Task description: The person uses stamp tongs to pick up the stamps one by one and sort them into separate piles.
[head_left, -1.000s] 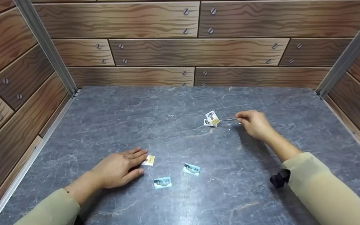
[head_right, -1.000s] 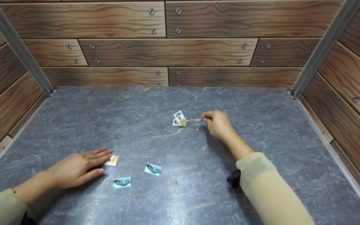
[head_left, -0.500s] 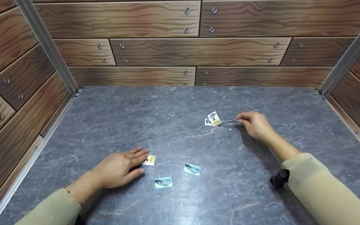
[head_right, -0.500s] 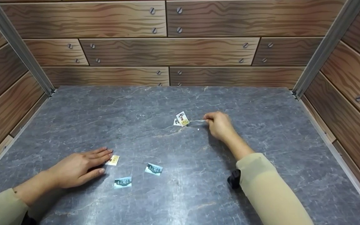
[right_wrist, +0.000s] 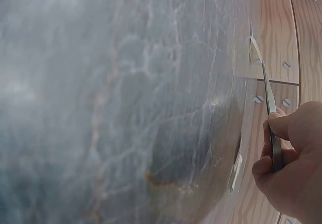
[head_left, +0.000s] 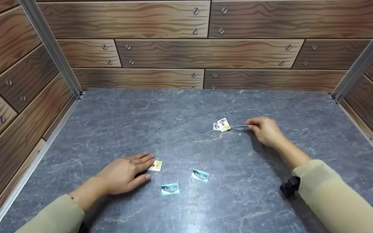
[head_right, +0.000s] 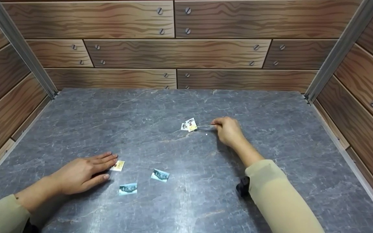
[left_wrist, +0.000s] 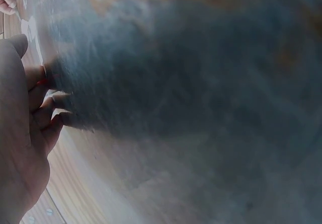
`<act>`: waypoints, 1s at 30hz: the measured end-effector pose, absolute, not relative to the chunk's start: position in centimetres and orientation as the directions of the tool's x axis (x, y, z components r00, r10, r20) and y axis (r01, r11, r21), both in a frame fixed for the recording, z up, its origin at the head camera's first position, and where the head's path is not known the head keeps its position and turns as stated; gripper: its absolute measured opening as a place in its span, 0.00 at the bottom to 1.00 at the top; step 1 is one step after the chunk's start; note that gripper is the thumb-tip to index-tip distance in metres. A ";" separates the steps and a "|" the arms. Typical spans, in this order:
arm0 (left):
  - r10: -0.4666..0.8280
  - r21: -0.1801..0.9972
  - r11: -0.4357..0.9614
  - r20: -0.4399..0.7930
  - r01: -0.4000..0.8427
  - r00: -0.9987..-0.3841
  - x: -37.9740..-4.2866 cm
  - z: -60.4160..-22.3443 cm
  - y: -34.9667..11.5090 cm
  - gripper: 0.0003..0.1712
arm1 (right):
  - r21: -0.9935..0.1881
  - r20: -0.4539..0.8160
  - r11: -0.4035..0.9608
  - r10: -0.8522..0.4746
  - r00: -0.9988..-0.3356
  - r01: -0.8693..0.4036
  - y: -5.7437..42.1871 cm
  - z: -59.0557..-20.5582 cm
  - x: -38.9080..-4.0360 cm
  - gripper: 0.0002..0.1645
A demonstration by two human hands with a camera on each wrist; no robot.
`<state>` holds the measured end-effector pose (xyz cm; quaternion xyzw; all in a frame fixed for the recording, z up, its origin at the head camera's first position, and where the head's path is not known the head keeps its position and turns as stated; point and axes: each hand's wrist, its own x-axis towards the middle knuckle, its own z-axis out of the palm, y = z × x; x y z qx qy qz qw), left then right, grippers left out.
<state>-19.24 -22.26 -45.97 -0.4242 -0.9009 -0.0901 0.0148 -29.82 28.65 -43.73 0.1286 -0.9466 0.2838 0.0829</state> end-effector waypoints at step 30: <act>0.764 0.155 0.621 0.096 0.768 -0.638 -19.3 -46.1 -22.3 0.34 | -0.486 0.262 0.828 -0.166 -0.951 -0.279 30.5 -43.1 -29.3 0.09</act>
